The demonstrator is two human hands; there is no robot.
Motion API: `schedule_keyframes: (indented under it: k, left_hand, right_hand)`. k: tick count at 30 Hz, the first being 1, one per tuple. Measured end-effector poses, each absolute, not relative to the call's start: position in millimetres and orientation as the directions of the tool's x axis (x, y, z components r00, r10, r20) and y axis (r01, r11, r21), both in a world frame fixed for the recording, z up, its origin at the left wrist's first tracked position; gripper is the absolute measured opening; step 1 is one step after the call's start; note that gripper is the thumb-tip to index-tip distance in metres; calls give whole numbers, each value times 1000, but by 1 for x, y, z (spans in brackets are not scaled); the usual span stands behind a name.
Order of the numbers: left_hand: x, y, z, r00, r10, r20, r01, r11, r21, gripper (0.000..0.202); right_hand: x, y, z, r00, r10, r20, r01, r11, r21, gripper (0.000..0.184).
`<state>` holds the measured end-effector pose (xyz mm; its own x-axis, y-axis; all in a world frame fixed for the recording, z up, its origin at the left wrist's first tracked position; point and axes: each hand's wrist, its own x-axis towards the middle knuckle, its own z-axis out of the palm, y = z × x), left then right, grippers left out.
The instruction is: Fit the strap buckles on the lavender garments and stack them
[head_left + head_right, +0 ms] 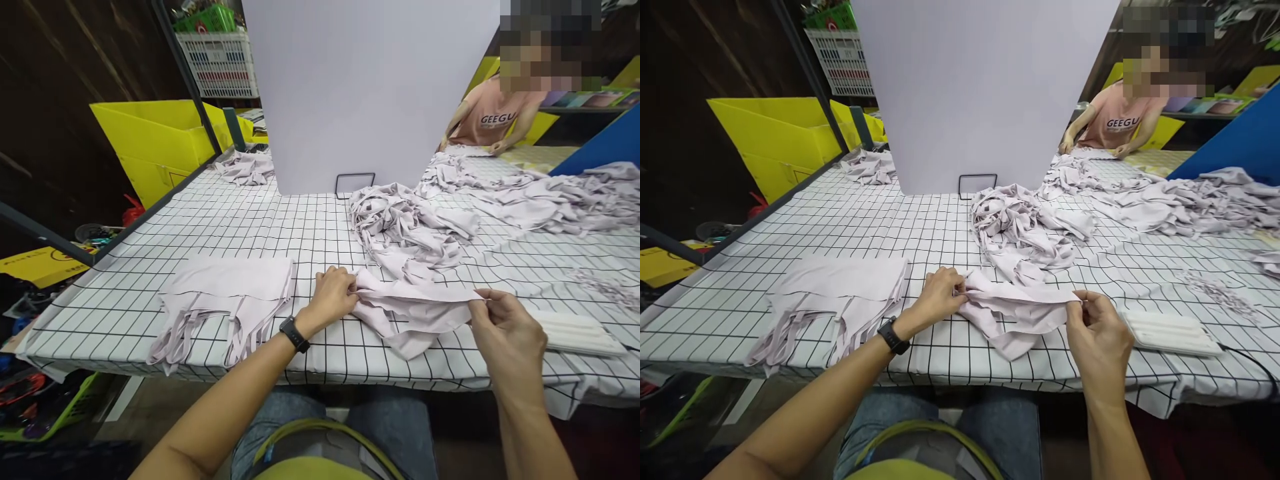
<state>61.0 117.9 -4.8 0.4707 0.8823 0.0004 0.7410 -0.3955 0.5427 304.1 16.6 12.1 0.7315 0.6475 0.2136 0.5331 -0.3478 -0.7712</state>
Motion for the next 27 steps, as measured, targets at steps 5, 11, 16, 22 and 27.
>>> schedule_keyframes:
  k: [5, 11, 16, 22, 27]
  left_hand:
    - [51, 113, 6, 586, 809, -53, 613, -399, 682, 22]
    - [42, 108, 21, 441, 893, 90, 519, -336, 786, 18]
    - [37, 109, 27, 387, 917, 99, 435, -276, 857, 16]
    - [32, 97, 35, 677, 711, -189, 321, -55, 945, 24]
    - [6, 95, 41, 285, 953, -99, 287, 14, 958, 32]
  right_hand:
    - [303, 13, 10, 699, 676, 231, 532, -276, -800, 25]
    - [300, 13, 6, 696, 680, 230, 530, -271, -803, 27]
    - [299, 17, -1, 636, 730, 251, 508, -151, -848, 33]
    - [284, 16, 9, 603, 751, 269, 520, -114, -847, 28]
    - [255, -17, 22, 138, 971, 196, 650, 60, -758, 18]
